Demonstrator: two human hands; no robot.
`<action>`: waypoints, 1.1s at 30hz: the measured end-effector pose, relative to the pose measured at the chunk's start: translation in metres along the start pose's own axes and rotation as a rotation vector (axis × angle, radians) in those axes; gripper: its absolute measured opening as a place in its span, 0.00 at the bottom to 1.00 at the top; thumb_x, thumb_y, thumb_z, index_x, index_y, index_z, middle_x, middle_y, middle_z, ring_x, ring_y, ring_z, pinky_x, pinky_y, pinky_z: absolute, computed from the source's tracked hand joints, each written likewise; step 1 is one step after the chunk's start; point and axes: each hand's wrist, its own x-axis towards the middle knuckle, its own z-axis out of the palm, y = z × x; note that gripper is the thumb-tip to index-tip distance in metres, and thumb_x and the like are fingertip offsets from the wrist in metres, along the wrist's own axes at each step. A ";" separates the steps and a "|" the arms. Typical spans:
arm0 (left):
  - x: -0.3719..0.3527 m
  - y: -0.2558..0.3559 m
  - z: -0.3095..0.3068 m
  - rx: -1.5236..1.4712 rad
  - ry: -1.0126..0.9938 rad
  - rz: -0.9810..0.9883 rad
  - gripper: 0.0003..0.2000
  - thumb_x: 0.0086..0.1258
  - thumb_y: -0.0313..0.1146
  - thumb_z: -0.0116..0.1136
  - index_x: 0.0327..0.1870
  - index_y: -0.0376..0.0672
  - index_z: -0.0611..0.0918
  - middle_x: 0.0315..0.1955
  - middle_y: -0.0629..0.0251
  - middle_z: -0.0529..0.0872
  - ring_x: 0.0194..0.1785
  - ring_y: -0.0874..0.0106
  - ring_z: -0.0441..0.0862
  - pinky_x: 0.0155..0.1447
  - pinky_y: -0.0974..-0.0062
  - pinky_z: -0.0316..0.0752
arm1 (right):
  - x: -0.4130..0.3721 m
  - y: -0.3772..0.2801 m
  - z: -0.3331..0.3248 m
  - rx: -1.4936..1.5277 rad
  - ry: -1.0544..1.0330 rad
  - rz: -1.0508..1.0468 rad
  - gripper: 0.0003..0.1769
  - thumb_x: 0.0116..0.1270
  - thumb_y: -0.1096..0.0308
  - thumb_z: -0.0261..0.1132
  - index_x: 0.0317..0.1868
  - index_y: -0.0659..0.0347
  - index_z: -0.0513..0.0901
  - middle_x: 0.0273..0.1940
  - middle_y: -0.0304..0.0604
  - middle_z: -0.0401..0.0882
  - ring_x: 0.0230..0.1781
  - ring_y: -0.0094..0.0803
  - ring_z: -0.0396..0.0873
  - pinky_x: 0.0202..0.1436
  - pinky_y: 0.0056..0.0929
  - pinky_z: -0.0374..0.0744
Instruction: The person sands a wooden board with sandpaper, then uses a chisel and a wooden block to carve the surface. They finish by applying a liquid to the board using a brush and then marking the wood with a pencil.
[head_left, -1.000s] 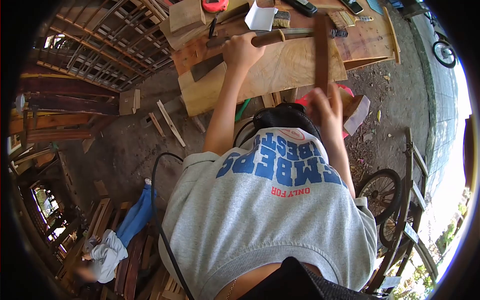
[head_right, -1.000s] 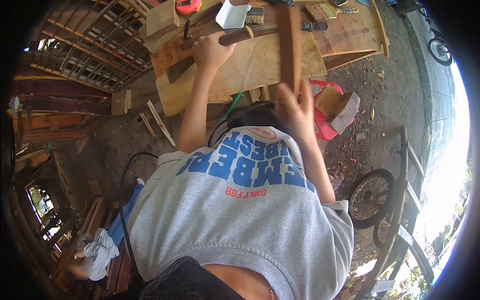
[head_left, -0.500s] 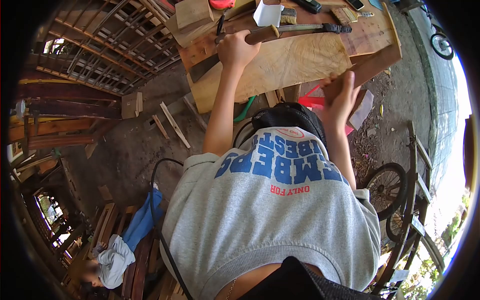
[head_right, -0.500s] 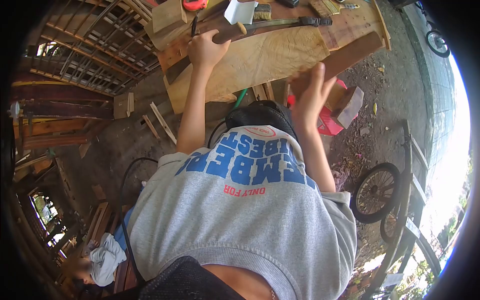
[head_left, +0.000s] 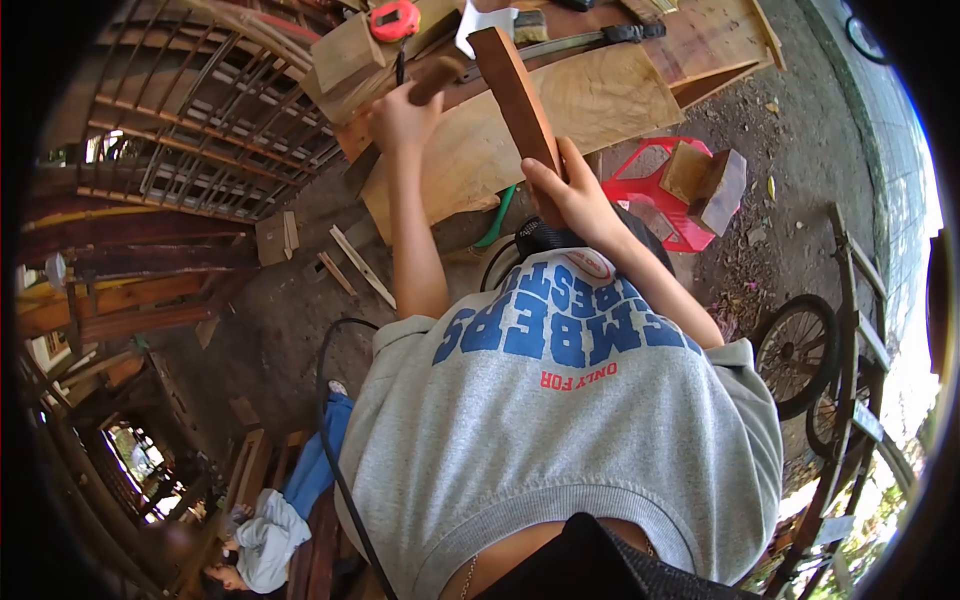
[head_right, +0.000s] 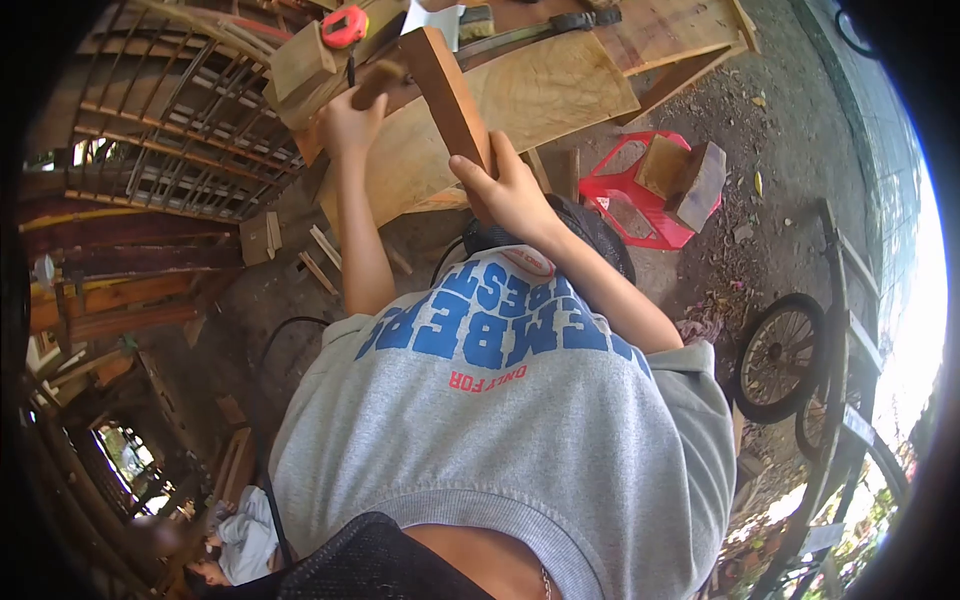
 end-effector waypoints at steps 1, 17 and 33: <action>0.001 -0.009 -0.001 -0.019 0.032 0.008 0.13 0.52 0.49 0.63 0.22 0.49 0.85 0.17 0.55 0.81 0.24 0.53 0.81 0.28 0.59 0.76 | -0.003 -0.009 -0.008 0.072 0.024 0.019 0.20 0.68 0.56 0.61 0.49 0.63 0.69 0.30 0.38 0.73 0.23 0.21 0.71 0.24 0.21 0.69; -0.056 0.258 0.055 -0.381 -0.373 0.526 0.07 0.48 0.42 0.65 0.24 0.53 0.83 0.15 0.64 0.81 0.23 0.61 0.82 0.30 0.64 0.76 | -0.051 -0.065 -0.228 0.222 0.806 -0.302 0.16 0.67 0.59 0.62 0.45 0.62 0.70 0.30 0.41 0.76 0.24 0.23 0.75 0.26 0.23 0.74; -0.018 0.181 0.048 -0.145 -0.066 0.197 0.09 0.49 0.42 0.65 0.19 0.49 0.83 0.14 0.59 0.81 0.20 0.58 0.81 0.24 0.65 0.75 | -0.072 -0.047 -0.187 0.239 0.599 0.017 0.18 0.69 0.53 0.57 0.45 0.60 0.71 0.26 0.35 0.73 0.21 0.20 0.71 0.23 0.19 0.68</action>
